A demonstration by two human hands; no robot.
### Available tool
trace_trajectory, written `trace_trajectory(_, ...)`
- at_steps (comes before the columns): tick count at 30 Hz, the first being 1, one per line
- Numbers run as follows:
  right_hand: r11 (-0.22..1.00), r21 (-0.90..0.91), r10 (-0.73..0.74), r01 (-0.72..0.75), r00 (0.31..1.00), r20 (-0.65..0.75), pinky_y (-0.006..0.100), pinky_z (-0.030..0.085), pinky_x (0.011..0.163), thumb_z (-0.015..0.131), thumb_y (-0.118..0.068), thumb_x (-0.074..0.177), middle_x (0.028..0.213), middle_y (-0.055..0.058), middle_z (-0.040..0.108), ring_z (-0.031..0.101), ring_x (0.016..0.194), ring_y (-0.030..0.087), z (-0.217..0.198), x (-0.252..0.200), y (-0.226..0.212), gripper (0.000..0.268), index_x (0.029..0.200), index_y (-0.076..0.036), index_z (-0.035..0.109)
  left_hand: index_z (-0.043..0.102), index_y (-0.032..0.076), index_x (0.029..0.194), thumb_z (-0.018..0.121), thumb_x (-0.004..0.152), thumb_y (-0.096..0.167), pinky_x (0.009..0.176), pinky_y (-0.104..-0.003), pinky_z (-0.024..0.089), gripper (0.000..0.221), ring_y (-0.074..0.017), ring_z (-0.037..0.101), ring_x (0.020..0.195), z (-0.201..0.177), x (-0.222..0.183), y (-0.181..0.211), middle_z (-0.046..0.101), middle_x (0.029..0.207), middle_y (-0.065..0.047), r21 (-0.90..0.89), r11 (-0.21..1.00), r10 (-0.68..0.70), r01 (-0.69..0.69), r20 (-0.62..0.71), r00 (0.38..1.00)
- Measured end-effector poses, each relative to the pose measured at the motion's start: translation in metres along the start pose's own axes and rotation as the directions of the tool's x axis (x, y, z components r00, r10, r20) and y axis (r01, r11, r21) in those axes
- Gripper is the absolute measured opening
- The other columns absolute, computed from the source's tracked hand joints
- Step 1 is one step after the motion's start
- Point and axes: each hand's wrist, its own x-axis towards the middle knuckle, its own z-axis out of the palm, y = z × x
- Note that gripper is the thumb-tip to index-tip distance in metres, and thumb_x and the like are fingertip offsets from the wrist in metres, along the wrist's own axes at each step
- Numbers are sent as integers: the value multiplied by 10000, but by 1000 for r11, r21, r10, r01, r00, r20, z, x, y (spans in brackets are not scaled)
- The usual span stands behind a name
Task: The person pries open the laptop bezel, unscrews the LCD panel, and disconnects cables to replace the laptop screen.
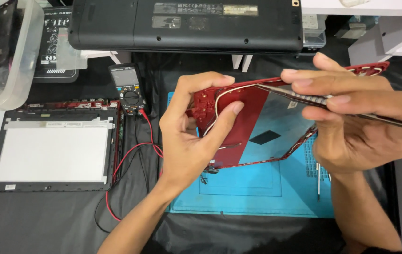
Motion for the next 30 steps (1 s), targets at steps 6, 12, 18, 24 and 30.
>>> trace_trajectory(6,999,-15,-41,43,995,92,471,633,1041,586,5,1101,1054,274,676,767,1016,393,-7,23,-11,116,1133,56,486,594,14,1281,753,1049,-73,947,-206,564,295,-61,677,1090,-1,1,0,641,1215,-36,-22,1000,6,-6,9,1000)
trace_trajectory(12,858,187,422,-478,864,275,366,657,981,580,-2,1164,1051,189,658,757,1032,260,-15,68,-25,77,1160,32,512,568,21,1295,767,1034,-54,933,-216,590,336,-73,692,1092,-4,4,2,646,1215,-39,-20,1000,3,-2,52,999)
trace_trajectory(18,805,149,453,-574,758,470,396,642,939,540,10,1112,1054,202,680,761,1019,290,-31,73,-6,89,1186,9,491,554,21,1321,817,1001,-8,926,-232,600,415,-95,717,1073,-6,3,4,671,1209,-51,17,1000,-1,-1,81,997)
trace_trajectory(24,888,156,294,-433,795,531,431,648,1016,563,3,1106,1002,187,684,747,1076,317,-38,68,-1,94,1138,4,474,525,28,1357,860,977,49,1015,-251,590,506,-120,703,1152,-10,4,8,621,1301,-63,7,999,39,-41,136,990)
trace_trajectory(30,768,356,393,-532,831,394,411,598,1103,591,-35,1166,1048,142,686,756,1075,286,-40,53,-2,44,1145,-28,553,544,16,1378,716,1107,110,1034,-232,513,334,-88,613,1122,-15,1,-1,615,1258,-47,-81,996,-29,40,131,991)
